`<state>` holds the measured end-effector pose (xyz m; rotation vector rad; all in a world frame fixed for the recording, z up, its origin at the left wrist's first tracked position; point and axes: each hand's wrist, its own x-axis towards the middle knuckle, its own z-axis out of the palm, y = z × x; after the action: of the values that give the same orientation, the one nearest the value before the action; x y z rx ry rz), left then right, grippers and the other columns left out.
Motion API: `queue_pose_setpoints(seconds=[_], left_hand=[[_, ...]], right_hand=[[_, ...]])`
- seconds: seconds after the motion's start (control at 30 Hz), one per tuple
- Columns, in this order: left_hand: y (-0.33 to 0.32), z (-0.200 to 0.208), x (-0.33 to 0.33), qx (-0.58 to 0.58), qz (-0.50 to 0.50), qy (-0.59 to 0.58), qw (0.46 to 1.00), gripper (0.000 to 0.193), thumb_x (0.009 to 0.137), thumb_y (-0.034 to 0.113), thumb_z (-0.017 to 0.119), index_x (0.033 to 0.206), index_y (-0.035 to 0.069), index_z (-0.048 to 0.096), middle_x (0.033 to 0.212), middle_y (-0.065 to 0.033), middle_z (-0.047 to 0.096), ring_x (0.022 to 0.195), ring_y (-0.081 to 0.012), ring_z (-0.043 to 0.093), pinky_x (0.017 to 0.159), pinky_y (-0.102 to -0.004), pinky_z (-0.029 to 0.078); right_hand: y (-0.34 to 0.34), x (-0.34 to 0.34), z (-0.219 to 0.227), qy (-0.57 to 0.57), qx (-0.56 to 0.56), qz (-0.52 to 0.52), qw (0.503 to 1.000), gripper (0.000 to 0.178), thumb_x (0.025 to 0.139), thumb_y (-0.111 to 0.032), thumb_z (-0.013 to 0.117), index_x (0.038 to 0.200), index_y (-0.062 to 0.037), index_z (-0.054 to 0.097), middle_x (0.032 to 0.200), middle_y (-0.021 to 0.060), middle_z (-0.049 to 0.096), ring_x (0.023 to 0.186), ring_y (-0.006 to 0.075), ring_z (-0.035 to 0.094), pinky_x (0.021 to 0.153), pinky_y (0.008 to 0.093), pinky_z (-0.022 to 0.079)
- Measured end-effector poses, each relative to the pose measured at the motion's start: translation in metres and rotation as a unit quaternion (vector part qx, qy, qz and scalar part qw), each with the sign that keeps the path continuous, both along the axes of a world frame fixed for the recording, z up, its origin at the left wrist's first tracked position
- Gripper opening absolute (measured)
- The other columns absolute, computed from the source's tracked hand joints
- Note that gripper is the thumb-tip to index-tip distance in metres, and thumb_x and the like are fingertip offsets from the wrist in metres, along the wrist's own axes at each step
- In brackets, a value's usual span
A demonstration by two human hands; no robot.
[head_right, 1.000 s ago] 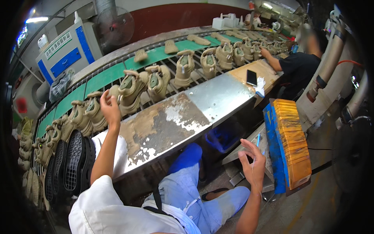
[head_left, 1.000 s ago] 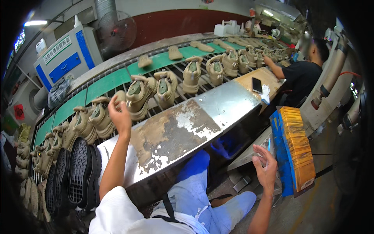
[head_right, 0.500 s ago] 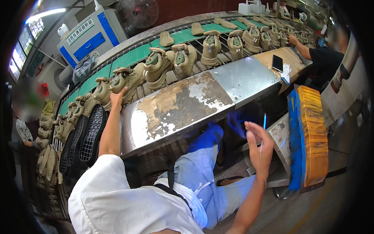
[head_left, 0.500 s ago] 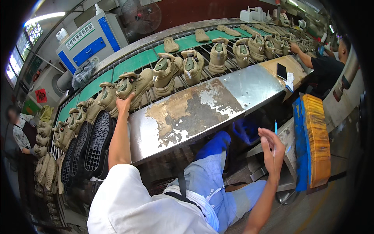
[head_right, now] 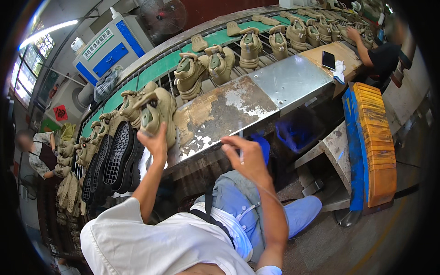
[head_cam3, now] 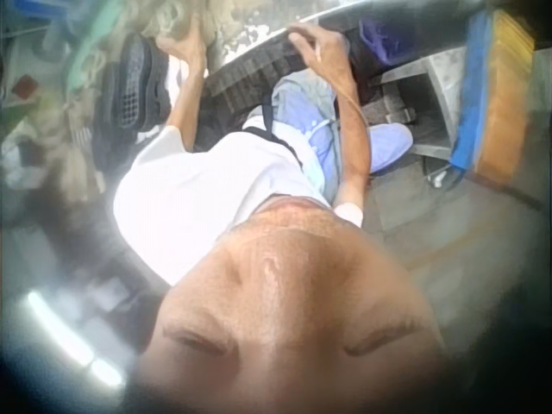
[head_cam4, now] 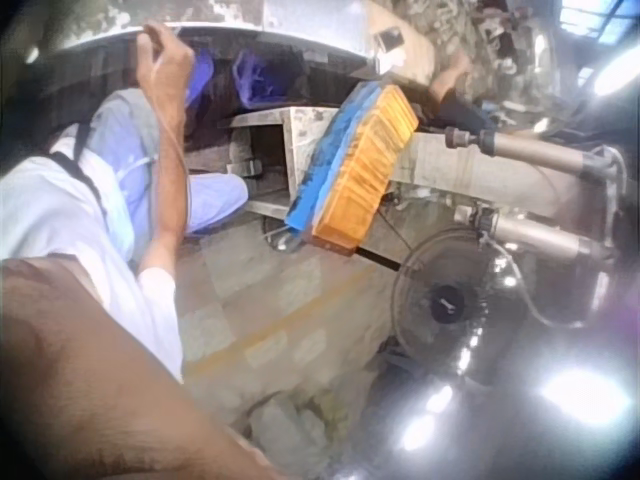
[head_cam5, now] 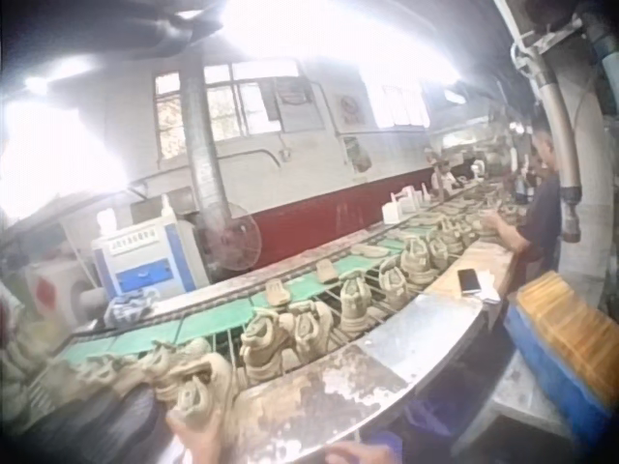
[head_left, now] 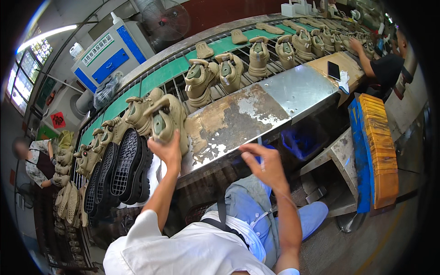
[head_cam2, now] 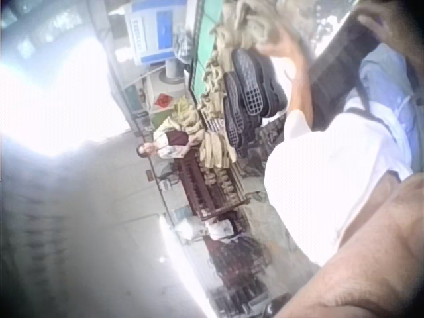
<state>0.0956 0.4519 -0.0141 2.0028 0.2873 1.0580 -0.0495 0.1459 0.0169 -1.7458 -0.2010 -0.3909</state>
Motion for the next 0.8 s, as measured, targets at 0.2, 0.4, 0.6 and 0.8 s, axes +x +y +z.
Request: queue_pose_setpoints(seconds=[0.2, 0.4, 0.6, 0.8], left_hand=[[-0.038, 0.014, -0.121, 0.133, -0.305, 0.054, 0.941, 0.057, 0.093, 0.017, 0.077, 0.138, -0.002, 0.048, 0.127, -0.0156, 0.055, 0.118, -0.0284, 0.054, 0.104, -0.0389, 0.043], [-0.024, 0.008, 0.067, -0.293, -0.359, 0.152, 0.873, 0.031, 0.107, 0.028, 0.057, 0.123, 0.005, 0.070, 0.121, -0.0072, 0.066, 0.112, -0.0203, 0.060, 0.101, -0.0367, 0.046], [-0.150, 0.053, 0.035, -0.138, -0.594, 0.199, 0.767, 0.043, 0.110, 0.035, 0.058, 0.132, -0.001, 0.068, 0.122, -0.0114, 0.073, 0.108, -0.0207, 0.070, 0.093, -0.0366, 0.057], [-0.442, 0.156, -0.001, -0.164, -0.784, 0.120, 0.586, 0.047, 0.111, 0.035, 0.059, 0.141, 0.000, 0.065, 0.135, -0.0113, 0.068, 0.122, -0.0167, 0.064, 0.106, -0.0326, 0.051]], right_hand=[[0.035, -0.001, -0.024, -0.017, -0.129, -0.036, 0.991, 0.095, 0.072, -0.039, 0.097, 0.150, -0.0052, 0.054, 0.141, 0.0201, 0.066, 0.117, 0.0309, 0.072, 0.093, 0.0382, 0.059], [-0.007, -0.021, -0.032, 0.037, 0.023, -0.094, 0.995, 0.094, 0.068, -0.027, 0.100, 0.149, -0.0054, 0.057, 0.150, 0.0181, 0.061, 0.129, 0.0332, 0.066, 0.109, 0.0411, 0.052], [-0.032, -0.108, -0.085, -0.020, 0.013, -0.327, 0.945, 0.101, 0.074, -0.032, 0.098, 0.156, -0.0036, 0.047, 0.146, 0.0225, 0.062, 0.133, 0.0364, 0.063, 0.111, 0.0438, 0.051], [-0.171, -0.213, 0.055, -0.097, -0.106, -0.549, 0.824, 0.099, 0.073, -0.031, 0.099, 0.155, -0.0047, 0.050, 0.143, 0.0202, 0.066, 0.133, 0.0303, 0.064, 0.111, 0.0422, 0.051]])
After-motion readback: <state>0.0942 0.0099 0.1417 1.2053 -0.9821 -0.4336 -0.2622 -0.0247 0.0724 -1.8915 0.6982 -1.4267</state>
